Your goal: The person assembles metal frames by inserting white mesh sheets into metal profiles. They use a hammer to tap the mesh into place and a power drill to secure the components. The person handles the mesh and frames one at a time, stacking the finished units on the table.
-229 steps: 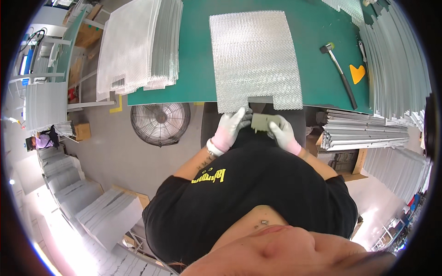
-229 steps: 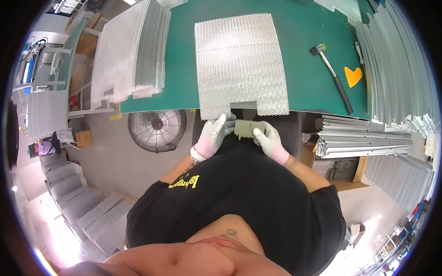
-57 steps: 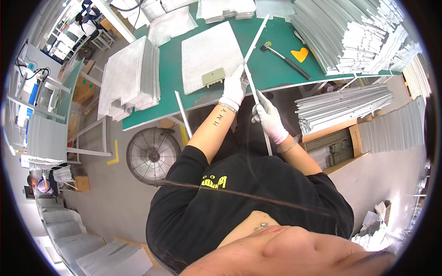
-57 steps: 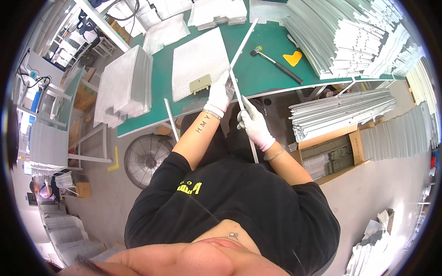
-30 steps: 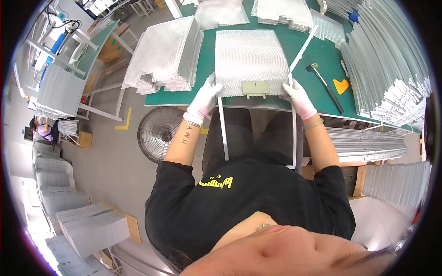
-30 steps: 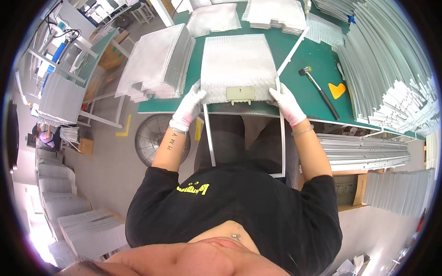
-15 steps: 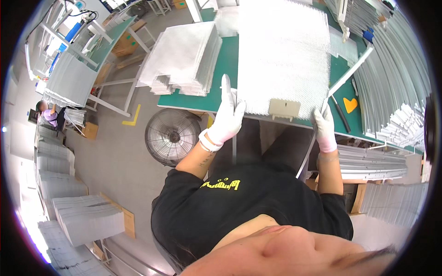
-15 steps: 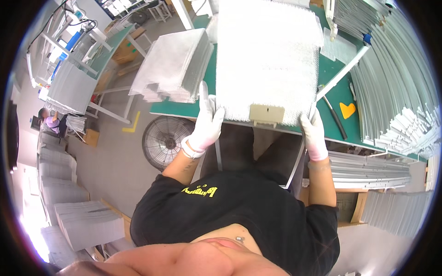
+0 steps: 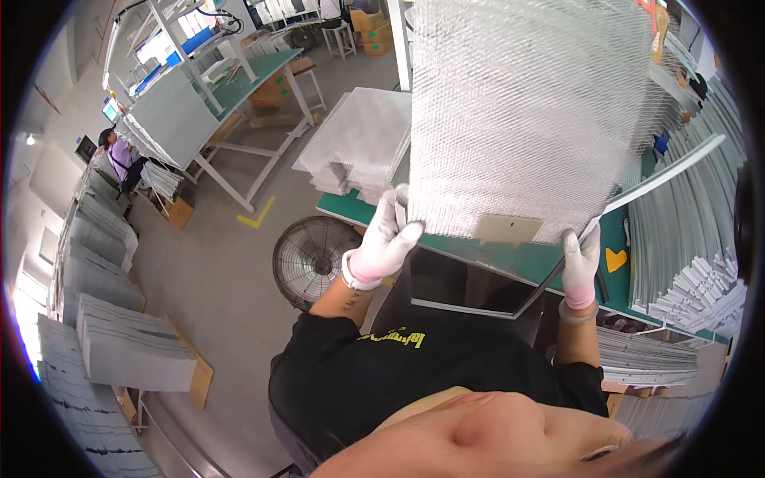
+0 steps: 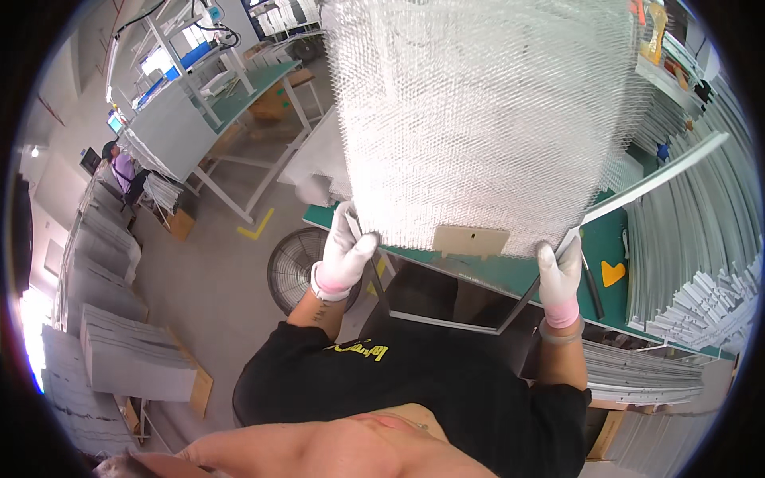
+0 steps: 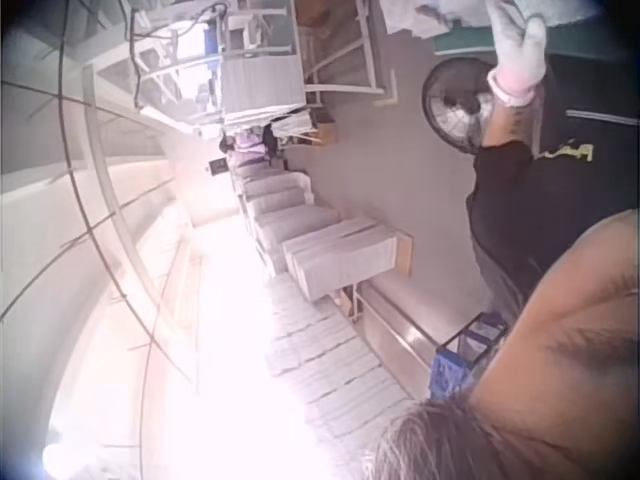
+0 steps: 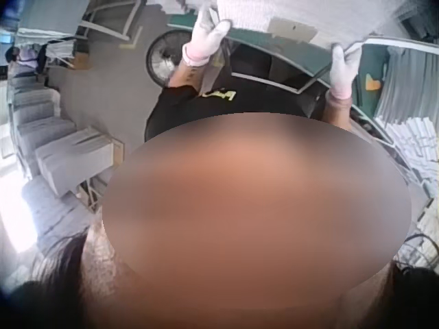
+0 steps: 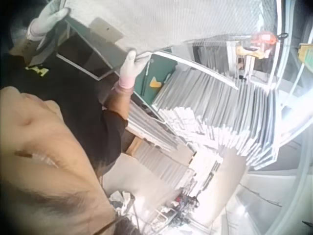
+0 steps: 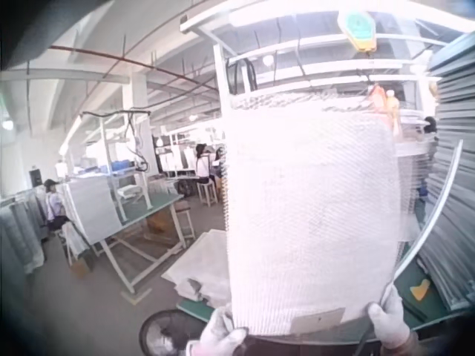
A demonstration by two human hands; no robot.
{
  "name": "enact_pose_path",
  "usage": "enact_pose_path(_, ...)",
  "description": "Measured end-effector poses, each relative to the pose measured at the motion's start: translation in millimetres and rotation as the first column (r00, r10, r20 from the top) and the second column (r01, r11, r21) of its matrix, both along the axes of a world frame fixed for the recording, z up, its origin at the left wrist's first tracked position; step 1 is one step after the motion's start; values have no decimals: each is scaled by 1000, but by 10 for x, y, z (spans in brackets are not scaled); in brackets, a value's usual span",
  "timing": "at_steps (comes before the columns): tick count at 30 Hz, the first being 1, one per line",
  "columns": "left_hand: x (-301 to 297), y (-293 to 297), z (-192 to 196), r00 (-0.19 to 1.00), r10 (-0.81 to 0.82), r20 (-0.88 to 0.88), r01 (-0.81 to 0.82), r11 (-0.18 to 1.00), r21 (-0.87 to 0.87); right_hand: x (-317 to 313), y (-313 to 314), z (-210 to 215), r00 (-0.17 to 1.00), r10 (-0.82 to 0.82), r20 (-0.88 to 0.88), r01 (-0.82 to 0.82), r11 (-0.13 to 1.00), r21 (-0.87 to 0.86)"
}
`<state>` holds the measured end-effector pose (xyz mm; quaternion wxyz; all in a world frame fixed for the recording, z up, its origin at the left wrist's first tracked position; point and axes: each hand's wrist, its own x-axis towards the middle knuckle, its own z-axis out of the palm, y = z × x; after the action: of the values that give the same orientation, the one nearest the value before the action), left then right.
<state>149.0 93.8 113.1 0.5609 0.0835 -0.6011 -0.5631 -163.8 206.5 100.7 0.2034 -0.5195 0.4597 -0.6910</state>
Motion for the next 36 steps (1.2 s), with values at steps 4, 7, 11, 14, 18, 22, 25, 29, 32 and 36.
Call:
enact_pose_path(4, -170, -226, 234, 995, 99, 27, -96, 991, -89, -114, -105, 257, 993, -83, -87, 80, 996, -39)
enact_pose_path(7, -378, -349, 284, 993, 121, -11, -122, 987, -104, -244, -176, 339, 992, -96, -83, 90, 994, -65)
enact_pose_path(11, -702, -531, 380, 991, 65, -116, -80, 988, -130, -359, -299, 411, 984, -126, -129, 111, 987, -120)
enact_pose_path(14, -879, -661, 269, 986, 102, -132, -114, 990, -86, -462, -298, 405, 995, -89, -53, 81, 987, -141)
enact_pose_path(18, -1100, -739, 246, 975, 165, -147, -187, 971, -149, -466, -366, 389, 985, -163, -54, 149, 969, -197)
enact_pose_path(22, -1160, -756, 288, 995, 47, -89, -57, 992, -114, -645, -317, 341, 991, -130, -29, 123, 978, -167)
enact_pose_path(25, -1146, -871, 208, 999, -22, -35, 17, 989, -147, -714, -301, 238, 994, -110, 15, 111, 978, -174)
enact_pose_path(29, -1246, -898, 94, 999, -9, -40, -1, 968, -251, -752, -336, 90, 996, -83, 30, 87, 976, -199)
enact_pose_path(32, -1214, -864, 137, 998, -69, -13, 65, 979, -194, -750, -350, 64, 995, -95, 8, 94, 974, -206)
enact_pose_path(36, -1125, -1022, 37, 978, -205, -36, 199, 970, -138, -787, -333, 52, 997, -79, -14, 76, 981, -179)
